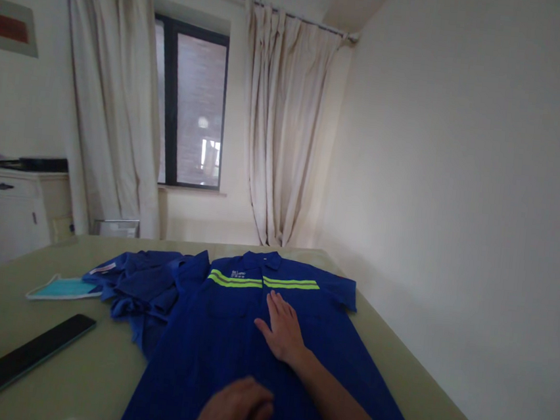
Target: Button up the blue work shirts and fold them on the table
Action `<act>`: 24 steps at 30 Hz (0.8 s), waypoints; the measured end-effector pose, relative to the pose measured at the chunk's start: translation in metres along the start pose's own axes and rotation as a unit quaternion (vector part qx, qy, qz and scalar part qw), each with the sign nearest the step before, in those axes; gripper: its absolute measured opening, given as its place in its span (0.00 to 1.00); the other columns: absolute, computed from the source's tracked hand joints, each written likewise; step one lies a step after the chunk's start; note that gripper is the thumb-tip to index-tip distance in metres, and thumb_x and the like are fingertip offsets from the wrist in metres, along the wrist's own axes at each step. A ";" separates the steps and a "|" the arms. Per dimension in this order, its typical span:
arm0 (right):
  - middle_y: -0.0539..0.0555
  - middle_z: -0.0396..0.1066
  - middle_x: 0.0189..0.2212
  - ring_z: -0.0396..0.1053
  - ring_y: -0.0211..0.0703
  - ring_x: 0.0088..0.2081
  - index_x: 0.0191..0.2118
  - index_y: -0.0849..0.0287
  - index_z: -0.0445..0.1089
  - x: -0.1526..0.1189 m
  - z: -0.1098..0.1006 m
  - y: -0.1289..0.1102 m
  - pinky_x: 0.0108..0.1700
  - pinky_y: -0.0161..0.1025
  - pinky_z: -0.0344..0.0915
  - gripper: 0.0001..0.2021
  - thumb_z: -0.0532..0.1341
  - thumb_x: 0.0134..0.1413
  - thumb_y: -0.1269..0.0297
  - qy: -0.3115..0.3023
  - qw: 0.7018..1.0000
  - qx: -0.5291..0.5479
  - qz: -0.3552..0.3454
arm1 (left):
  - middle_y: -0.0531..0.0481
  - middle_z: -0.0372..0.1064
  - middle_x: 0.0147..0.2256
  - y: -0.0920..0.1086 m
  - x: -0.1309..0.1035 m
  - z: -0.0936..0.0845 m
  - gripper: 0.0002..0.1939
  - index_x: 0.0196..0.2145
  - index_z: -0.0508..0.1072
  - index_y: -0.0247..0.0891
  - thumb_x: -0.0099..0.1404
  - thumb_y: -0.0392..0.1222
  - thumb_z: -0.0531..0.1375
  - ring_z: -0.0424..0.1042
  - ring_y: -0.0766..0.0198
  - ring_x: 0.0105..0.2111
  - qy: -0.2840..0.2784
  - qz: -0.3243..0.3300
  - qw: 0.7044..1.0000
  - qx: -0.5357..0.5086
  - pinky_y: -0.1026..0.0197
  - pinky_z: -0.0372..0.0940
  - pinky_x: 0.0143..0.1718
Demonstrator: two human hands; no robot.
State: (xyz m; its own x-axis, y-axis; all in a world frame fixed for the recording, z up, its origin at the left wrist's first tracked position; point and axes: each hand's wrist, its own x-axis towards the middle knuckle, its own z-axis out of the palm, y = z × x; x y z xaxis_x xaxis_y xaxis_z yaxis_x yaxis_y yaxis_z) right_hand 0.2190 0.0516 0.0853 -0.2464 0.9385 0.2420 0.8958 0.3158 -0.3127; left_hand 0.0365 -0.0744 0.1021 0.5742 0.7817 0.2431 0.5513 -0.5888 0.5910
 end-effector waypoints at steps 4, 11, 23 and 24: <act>0.65 0.52 0.70 0.49 0.59 0.70 0.71 0.65 0.54 0.014 0.011 0.001 0.69 0.55 0.47 0.41 0.49 0.65 0.37 -0.069 0.998 -0.006 -0.011 | 0.45 0.77 0.46 -0.071 0.054 -0.060 0.16 0.48 0.76 0.41 0.71 0.44 0.51 0.76 0.55 0.46 0.196 -0.101 0.975 0.026 0.54 0.68 0.52; 0.63 0.48 0.71 0.47 0.57 0.71 0.72 0.64 0.52 0.031 0.022 0.005 0.70 0.54 0.42 0.42 0.43 0.66 0.34 -0.049 0.999 0.004 0.012 | 0.29 0.61 0.61 -0.184 0.093 -0.104 0.29 0.64 0.60 0.32 0.68 0.46 0.53 0.61 0.37 0.62 0.358 -0.352 0.847 0.176 0.39 0.61 0.58; 0.55 0.40 0.74 0.39 0.53 0.73 0.74 0.59 0.45 0.025 0.021 0.009 0.72 0.51 0.36 0.43 0.41 0.65 0.33 -0.092 0.995 0.025 0.034 | 0.39 0.77 0.41 -0.263 0.100 -0.135 0.21 0.41 0.75 0.36 0.56 0.54 0.63 0.74 0.43 0.47 0.333 -0.385 0.861 0.020 0.49 0.68 0.49; 0.54 0.40 0.74 0.39 0.54 0.73 0.74 0.59 0.45 0.025 0.022 0.009 0.72 0.51 0.36 0.43 0.42 0.65 0.33 -0.093 0.995 0.025 0.036 | 0.43 0.77 0.39 -0.260 0.100 -0.136 0.17 0.38 0.75 0.38 0.56 0.52 0.64 0.75 0.46 0.44 0.355 -0.386 0.852 -0.019 0.51 0.68 0.46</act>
State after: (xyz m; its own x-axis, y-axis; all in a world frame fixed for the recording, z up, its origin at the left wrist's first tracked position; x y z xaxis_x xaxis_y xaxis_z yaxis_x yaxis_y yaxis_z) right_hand 0.2130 0.0813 0.0688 -0.2513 0.9669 0.0439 0.8953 0.2494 -0.3691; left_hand -0.1321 0.1854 0.0775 -0.4674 0.8681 0.1669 0.5711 0.1524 0.8066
